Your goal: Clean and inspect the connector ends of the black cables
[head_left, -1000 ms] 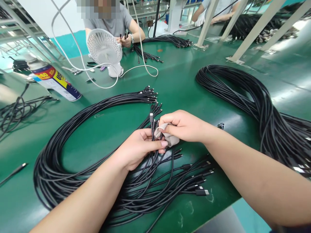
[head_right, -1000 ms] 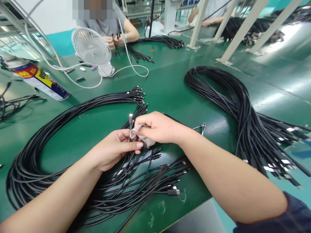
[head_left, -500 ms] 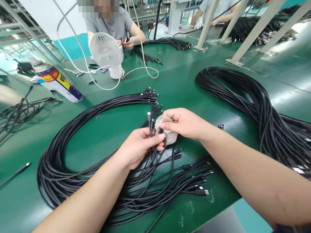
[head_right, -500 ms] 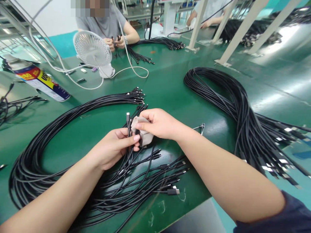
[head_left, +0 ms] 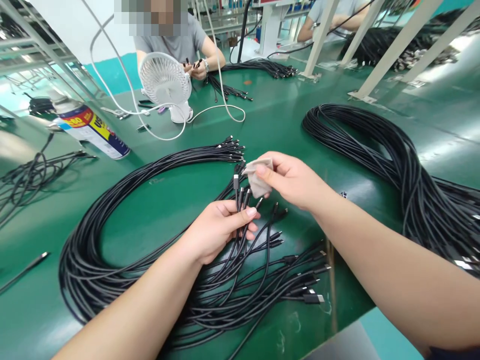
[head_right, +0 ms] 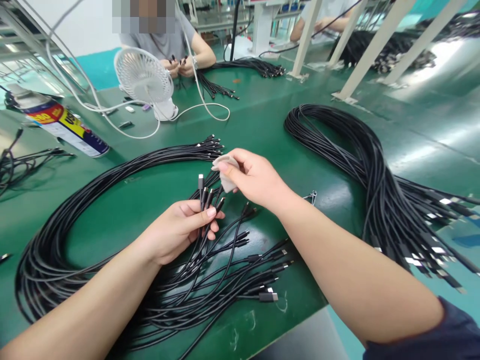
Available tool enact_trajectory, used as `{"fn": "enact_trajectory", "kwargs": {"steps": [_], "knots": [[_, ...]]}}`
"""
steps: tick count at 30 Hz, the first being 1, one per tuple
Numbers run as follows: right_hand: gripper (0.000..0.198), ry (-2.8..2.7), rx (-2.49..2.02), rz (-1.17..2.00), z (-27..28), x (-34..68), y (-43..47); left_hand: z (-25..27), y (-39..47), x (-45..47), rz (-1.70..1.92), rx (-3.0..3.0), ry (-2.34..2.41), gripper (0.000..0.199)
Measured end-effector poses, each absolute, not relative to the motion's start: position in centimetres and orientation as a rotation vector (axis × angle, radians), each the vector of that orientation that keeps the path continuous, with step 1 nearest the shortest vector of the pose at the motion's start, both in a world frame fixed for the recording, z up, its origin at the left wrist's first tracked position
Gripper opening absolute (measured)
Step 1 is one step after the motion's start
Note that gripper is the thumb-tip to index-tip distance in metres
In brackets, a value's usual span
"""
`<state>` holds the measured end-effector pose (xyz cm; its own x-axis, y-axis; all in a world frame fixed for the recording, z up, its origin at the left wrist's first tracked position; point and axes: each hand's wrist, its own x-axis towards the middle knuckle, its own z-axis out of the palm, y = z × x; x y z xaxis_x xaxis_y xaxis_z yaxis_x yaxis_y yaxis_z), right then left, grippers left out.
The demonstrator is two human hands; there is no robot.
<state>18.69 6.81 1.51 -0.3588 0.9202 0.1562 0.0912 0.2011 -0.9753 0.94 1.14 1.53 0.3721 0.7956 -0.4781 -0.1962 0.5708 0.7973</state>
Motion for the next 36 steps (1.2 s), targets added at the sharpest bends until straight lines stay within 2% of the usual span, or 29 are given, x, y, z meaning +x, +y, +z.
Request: {"fn": "enact_trajectory", "kwargs": {"steps": [4,7,9,18,22,27,30,33,36], "knots": [[0.047,-1.619,-0.804,1.642,1.8,18.6,6.5,1.3,1.2,0.8,0.720,0.737,0.964,0.032],[0.036,-1.566,-0.803,1.751,2.0,18.8,6.5,1.2,1.2,0.7,0.717,0.737,0.940,0.030],[0.026,-1.588,-0.811,1.759,2.0,18.9,6.6,1.2,1.2,0.8,0.708,0.737,0.931,0.030],[0.023,-1.746,-0.851,1.909,1.6,19.3,6.8,1.2,1.0,1.0,0.577,0.803,0.940,0.035],[0.016,-1.786,-0.868,1.848,1.9,19.5,6.8,1.2,1.0,0.9,0.599,0.783,0.985,0.036],[0.024,-1.711,-0.955,1.780,2.0,19.3,6.7,1.3,1.1,0.9,0.626,0.750,0.978,0.038],[0.028,-1.711,-0.977,1.842,2.1,19.4,6.7,1.3,1.0,0.9,0.619,0.791,0.978,0.035],[0.022,-1.852,-0.955,1.936,2.2,19.6,6.8,1.2,0.9,1.0,0.595,0.845,0.974,0.029],[0.015,-1.946,-0.980,1.895,2.3,19.7,6.8,1.2,0.9,1.0,0.591,0.864,0.971,0.027]]}}
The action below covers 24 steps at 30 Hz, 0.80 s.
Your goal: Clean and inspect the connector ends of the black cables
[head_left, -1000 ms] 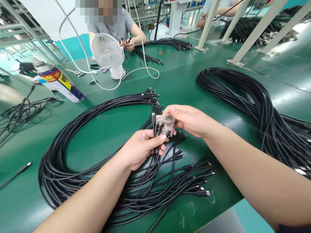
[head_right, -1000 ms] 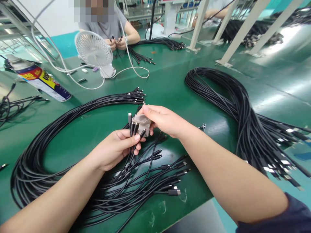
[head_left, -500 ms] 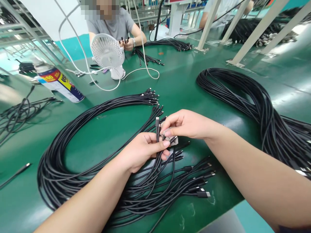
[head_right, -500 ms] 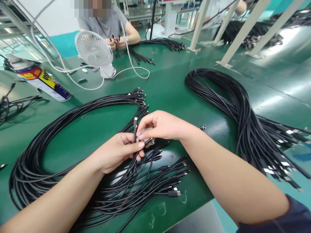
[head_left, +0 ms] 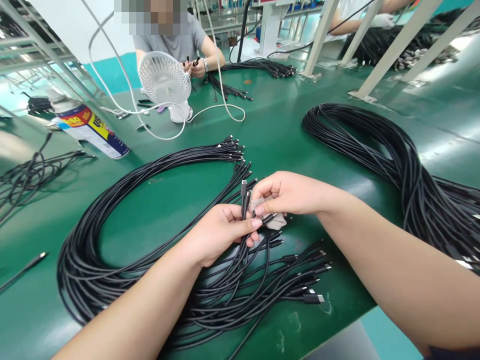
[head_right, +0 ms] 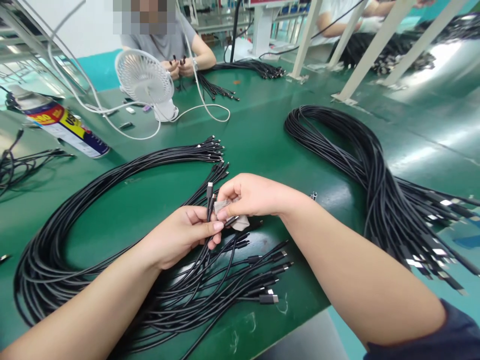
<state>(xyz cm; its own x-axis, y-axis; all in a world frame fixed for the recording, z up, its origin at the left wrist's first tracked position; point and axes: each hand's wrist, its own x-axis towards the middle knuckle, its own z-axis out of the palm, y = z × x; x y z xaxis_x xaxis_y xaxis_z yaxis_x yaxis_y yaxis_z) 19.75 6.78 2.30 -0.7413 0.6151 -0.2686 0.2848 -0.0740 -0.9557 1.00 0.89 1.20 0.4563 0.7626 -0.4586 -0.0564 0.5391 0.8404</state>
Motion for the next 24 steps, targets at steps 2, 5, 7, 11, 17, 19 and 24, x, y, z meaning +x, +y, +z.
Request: {"fn": "enact_trajectory", "kwargs": {"steps": [2,5,7,11,17,19,24], "knots": [[0.016,-1.968,-0.993,1.846,2.36,19.74,6.75,1.27,0.92,0.96,0.606,0.860,0.984,0.029],[0.020,-1.979,-0.991,1.813,2.35,19.58,6.65,1.43,0.95,0.95,0.608,0.846,0.993,0.030],[0.021,-1.978,-0.994,1.800,2.28,19.44,6.54,1.47,0.95,0.99,0.599,0.850,0.984,0.028],[0.027,-1.922,-0.981,1.834,2.12,19.19,6.36,1.31,0.96,1.02,0.598,0.877,0.959,0.026],[0.014,-1.855,-0.960,1.825,2.08,19.20,6.64,1.32,1.01,0.93,0.652,0.850,0.992,0.026],[0.015,-1.847,-0.980,1.834,1.97,19.24,6.70,1.35,0.98,0.99,0.641,0.850,1.004,0.026],[0.034,-1.861,-1.074,1.858,1.71,19.22,6.53,1.01,0.88,1.04,0.590,0.913,1.010,0.026]]}}
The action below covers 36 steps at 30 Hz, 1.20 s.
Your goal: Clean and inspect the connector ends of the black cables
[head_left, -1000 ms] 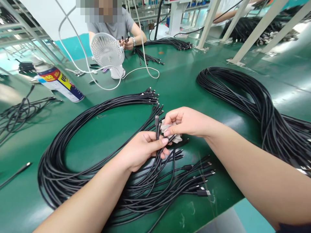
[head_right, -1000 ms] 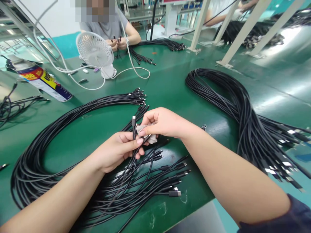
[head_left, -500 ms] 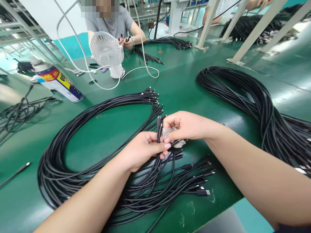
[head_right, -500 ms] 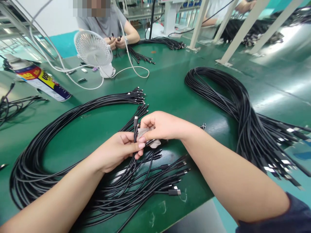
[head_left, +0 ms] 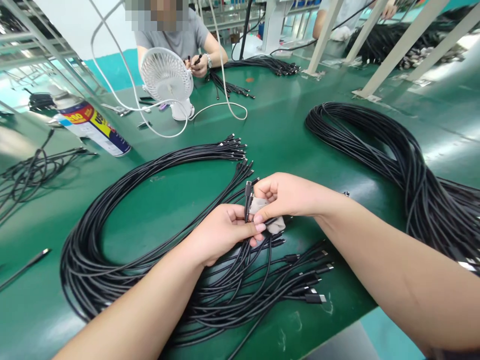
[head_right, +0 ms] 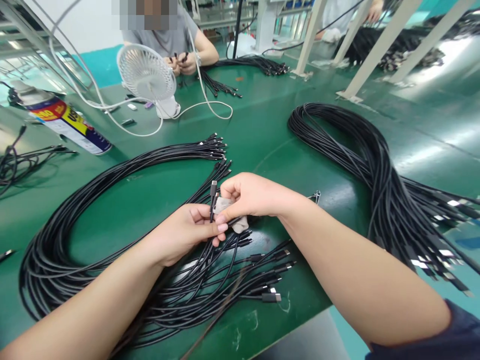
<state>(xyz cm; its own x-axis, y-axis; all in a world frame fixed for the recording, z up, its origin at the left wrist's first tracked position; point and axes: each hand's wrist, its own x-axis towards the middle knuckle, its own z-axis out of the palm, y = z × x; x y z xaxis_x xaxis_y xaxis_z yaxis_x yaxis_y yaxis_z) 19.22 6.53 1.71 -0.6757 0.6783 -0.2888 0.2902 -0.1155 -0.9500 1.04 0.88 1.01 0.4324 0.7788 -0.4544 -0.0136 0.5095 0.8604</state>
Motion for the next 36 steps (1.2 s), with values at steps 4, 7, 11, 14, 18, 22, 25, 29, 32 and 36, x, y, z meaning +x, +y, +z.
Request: {"fn": "enact_trajectory", "kwargs": {"steps": [4,7,11,14,18,22,25,29,32,36], "knots": [[0.023,-1.803,-1.034,1.874,1.9,19.4,6.6,0.9,0.9,1.0,0.637,0.920,1.028,0.023],[0.023,-1.763,-1.013,1.882,1.9,19.4,6.7,1.0,1.0,1.2,0.676,0.931,1.042,0.022],[0.035,-1.783,-1.095,1.818,1.7,19.1,6.4,1.1,0.9,1.4,0.649,0.946,1.045,0.025],[0.036,-1.779,-1.068,1.859,1.9,19.0,6.3,1.2,0.9,1.3,0.647,0.937,1.043,0.026],[0.039,-1.752,-0.944,1.880,2.2,19.4,6.6,1.3,0.9,1.1,0.698,0.949,1.034,0.025],[0.042,-1.764,-0.961,1.833,2.1,19.7,6.9,1.4,0.9,1.1,0.727,0.937,1.031,0.028],[0.032,-1.807,-0.946,1.812,1.6,19.7,6.9,1.4,0.9,1.2,0.734,0.941,1.064,0.028],[0.025,-1.733,-0.900,1.764,1.1,19.2,6.8,1.3,0.9,1.2,0.749,0.971,1.080,0.025],[0.021,-1.662,-0.888,1.731,1.2,18.9,6.7,1.2,0.9,1.1,0.784,0.996,1.088,0.023],[0.018,-1.630,-0.893,1.700,1.7,18.7,6.6,1.3,1.0,1.1,0.816,1.026,1.106,0.026]]}}
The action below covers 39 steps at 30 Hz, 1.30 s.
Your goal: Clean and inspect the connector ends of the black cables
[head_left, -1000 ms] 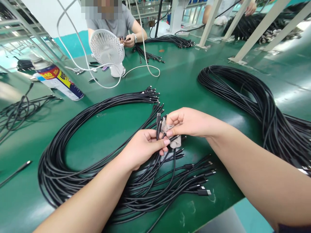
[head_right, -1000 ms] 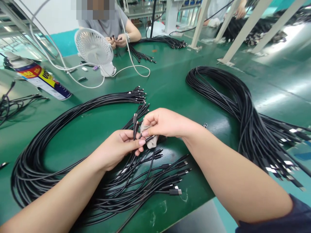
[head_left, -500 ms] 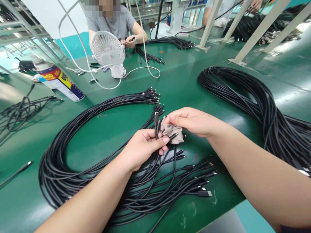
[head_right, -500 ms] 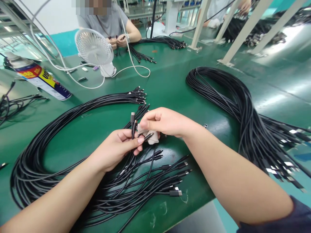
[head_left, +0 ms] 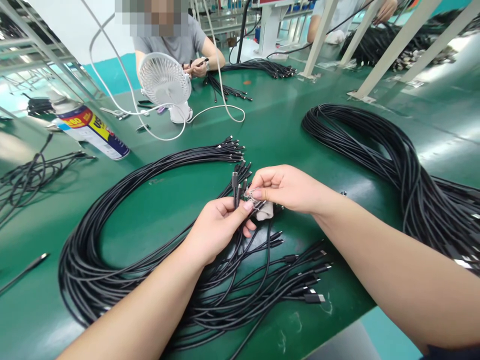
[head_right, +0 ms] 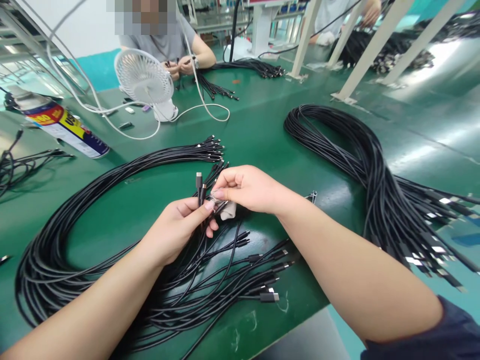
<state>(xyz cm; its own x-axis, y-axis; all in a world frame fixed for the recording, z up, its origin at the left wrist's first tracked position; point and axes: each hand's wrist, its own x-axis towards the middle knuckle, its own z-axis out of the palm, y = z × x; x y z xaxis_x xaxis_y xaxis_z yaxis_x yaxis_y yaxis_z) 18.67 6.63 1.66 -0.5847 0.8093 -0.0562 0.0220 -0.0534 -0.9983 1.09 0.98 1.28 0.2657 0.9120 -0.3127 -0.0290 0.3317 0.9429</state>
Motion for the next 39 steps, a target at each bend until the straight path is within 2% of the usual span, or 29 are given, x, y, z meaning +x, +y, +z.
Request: {"fn": "enact_trajectory", "kwargs": {"steps": [7,16,20,24,28,32,36,39], "knots": [[0.030,-1.608,-0.940,1.695,1.60,18.82,6.68,1.37,0.88,1.22,0.826,0.988,1.091,0.026],[0.021,-1.766,-0.818,1.500,1.59,18.30,6.22,1.18,1.15,1.16,0.833,0.862,1.060,0.031],[0.019,-1.898,-0.926,1.302,1.67,18.36,6.16,1.15,1.16,1.14,0.824,0.842,1.066,0.030],[0.017,-2.097,-1.029,0.969,1.94,18.44,6.04,1.17,1.14,1.11,0.814,0.834,1.072,0.026],[0.017,-2.194,-0.993,0.725,1.68,18.40,6.06,1.21,1.11,1.17,0.778,0.833,1.088,0.023],[0.019,-2.275,-0.931,0.507,1.22,18.42,6.25,1.21,1.08,1.27,0.758,0.814,1.063,0.028],[0.019,-2.268,-0.975,0.378,1.31,18.63,6.43,1.19,1.07,1.26,0.743,0.804,1.048,0.034],[0.020,-2.100,-1.053,0.421,1.65,18.75,6.48,1.09,1.04,1.24,0.703,0.835,1.054,0.037]]}}
